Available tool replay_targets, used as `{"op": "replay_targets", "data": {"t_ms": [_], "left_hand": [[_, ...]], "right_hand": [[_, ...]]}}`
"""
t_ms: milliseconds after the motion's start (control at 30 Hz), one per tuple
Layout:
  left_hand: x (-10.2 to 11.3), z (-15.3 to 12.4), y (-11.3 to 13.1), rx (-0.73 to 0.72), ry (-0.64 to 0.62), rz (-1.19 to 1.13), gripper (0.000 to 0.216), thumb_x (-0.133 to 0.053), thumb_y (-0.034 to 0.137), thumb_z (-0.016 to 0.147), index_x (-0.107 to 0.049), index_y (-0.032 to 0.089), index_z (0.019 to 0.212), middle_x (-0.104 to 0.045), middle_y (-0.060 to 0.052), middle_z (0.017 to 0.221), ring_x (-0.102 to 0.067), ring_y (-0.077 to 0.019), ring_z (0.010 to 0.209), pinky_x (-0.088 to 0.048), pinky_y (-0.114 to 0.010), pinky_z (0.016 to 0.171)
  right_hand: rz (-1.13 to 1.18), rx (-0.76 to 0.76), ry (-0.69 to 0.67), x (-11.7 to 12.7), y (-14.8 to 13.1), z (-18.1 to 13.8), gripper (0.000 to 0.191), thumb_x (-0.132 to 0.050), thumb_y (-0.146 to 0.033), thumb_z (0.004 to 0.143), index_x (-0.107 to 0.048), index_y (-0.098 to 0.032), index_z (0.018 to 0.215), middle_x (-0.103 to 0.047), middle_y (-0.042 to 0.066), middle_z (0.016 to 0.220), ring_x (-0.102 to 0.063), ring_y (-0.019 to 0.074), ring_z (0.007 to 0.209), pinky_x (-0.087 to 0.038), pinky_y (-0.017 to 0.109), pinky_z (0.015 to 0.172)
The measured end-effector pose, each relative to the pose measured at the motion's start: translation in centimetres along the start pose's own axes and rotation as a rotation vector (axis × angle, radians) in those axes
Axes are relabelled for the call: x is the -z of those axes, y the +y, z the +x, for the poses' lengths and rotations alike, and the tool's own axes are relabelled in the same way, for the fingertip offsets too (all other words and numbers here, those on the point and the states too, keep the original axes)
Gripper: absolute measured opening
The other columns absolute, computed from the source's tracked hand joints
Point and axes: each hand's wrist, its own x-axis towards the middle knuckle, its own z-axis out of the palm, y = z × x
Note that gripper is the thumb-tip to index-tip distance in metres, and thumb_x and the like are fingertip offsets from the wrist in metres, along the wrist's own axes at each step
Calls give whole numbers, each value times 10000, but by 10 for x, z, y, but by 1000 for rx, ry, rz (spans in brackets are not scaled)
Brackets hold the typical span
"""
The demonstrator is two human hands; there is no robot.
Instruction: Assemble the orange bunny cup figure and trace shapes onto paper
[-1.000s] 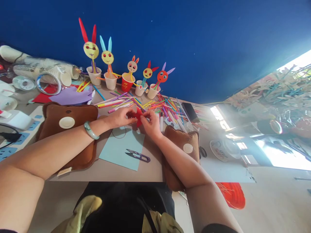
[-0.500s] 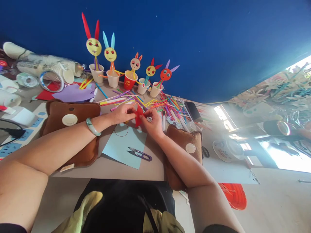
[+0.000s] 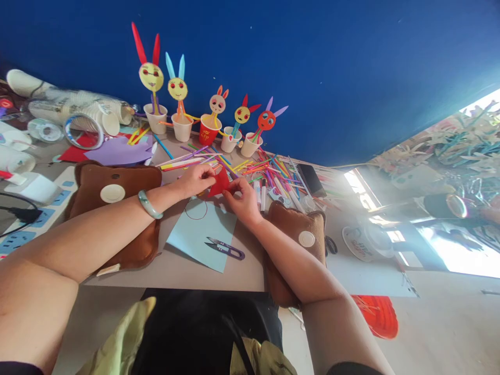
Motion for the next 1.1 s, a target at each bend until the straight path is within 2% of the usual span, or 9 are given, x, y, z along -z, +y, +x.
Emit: {"op": "replay_targets", "data": {"t_ms": [100, 167, 267, 367, 500, 667, 900, 1100], "left_hand": [[-1, 1, -3, 35, 49, -78, 75, -592, 258, 696, -554, 196, 678, -551, 41, 615, -525, -115, 592, -414, -234, 570], [-1, 3, -5, 77, 92, -152, 83, -598, 265, 698, -551, 197, 690, -553, 39, 617, -533, -114, 578, -410, -229, 546], [-2, 5, -8, 98, 156, -254, 96, -608, 273, 700, -556, 195, 712, -567, 34, 620, -556, -114, 574, -413, -219, 523], [-3, 5, -8, 95, 166, -320, 103, -616, 277, 700, -566, 195, 740, -584, 32, 616, -573, -117, 564, -421, -215, 508], [-2, 3, -6, 85, 207, -313, 109, -623, 277, 688, -574, 190, 731, -591, 26, 609, -561, -116, 551, -410, -217, 496], [-2, 5, -8, 44, 254, -301, 117, -628, 280, 677, -563, 184, 694, -570, 34, 609, -518, -100, 558, -388, -211, 517], [-1, 8, -13, 45, 282, -307, 123, -639, 282, 673, -578, 181, 709, -581, 35, 618, -521, -103, 572, -398, -210, 533], [0, 10, -13, 73, 315, -363, 108, -637, 264, 683, -562, 189, 706, -568, 41, 597, -531, -105, 560, -397, -208, 518]], "right_hand": [[-61, 55, -110, 1, -2, -2, 111, -622, -292, 798, -545, -223, 757, -629, -2, 726, -570, 161, 682, -470, 302, 690], [-146, 137, -279, 2, -4, -4, 102, -628, -283, 823, -585, -214, 762, -632, 0, 722, -583, 163, 697, -462, 307, 728], [-302, 333, -529, 5, -7, -6, 89, -653, -291, 863, -666, -203, 860, -681, 33, 840, -628, 189, 829, -427, 341, 860], [-390, 444, -625, 6, -8, -7, 157, -677, -319, 885, -694, -203, 990, -698, 68, 1001, -636, 214, 970, -382, 358, 929], [-407, 403, -609, 6, -3, -5, 181, -670, -325, 913, -692, -190, 1032, -684, 83, 1071, -626, 218, 1020, -389, 340, 907], [-460, 337, -539, 2, 4, -2, 162, -676, -320, 917, -703, -195, 1017, -671, 74, 1048, -612, 211, 983, -389, 329, 896], [-601, 299, -471, -1, -3, -4, 149, -610, -279, 945, -699, -194, 1028, -677, 86, 1067, -602, 237, 1032, -373, 347, 895], [-694, 342, -447, 3, -7, 0, 182, -551, -228, 944, -685, -182, 1059, -689, 106, 1097, -592, 252, 1046, -366, 367, 919]]}}
